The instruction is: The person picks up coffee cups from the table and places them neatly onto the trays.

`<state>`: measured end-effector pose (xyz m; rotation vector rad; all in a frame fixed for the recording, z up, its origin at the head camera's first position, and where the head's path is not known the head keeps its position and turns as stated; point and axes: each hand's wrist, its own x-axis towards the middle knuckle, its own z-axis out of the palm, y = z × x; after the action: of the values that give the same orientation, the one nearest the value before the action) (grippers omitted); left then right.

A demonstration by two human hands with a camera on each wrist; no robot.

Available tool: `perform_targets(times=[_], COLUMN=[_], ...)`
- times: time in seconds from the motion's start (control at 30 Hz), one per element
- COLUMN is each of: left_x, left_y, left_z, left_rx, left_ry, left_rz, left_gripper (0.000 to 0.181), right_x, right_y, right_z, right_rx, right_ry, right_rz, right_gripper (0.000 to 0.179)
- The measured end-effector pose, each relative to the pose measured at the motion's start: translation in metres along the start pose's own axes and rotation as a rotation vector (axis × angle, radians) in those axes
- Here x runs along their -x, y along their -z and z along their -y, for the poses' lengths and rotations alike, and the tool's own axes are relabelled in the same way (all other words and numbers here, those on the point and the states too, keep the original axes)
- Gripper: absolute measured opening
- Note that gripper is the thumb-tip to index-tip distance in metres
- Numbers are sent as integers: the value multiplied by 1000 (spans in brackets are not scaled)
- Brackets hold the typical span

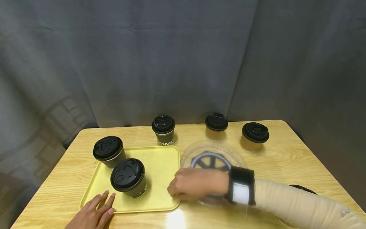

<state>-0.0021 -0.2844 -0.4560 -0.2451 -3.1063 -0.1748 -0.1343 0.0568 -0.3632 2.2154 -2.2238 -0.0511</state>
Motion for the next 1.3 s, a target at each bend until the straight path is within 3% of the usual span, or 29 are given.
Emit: perform_targets(times=[0.13, 0.33, 0.5, 0.67, 0.8, 1.07, 1.3], left_x=[0, 0, 1, 0, -1, -2, -2], left_y=[0, -1, -2, 4, 5, -1, -4], left_z=[2, 5, 5, 4, 3, 3, 3], left_rx=[-4, -5, -2, 9, 15, 34, 43], left_ry=[-7, -24, -23, -4, 0, -18, 10], left_rz=[2, -33, -47, 1, 33, 4, 44], left_gripper=[44, 43, 43, 46, 46, 44, 48], right_x=[1, 0, -4, -9, -12, -15, -18], right_y=[7, 17, 23, 32, 36, 38, 39], right_z=[-6, -12, -18, -31, -40, -56, -68], right_rx=[26, 25, 31, 33, 26, 27, 33], right_ry=[-45, -163, -226, -291, -329, -382, -407], right_rz=[-2, 74, 115, 141, 132, 114, 64], right_gripper=[8, 37, 52, 61, 65, 68, 73])
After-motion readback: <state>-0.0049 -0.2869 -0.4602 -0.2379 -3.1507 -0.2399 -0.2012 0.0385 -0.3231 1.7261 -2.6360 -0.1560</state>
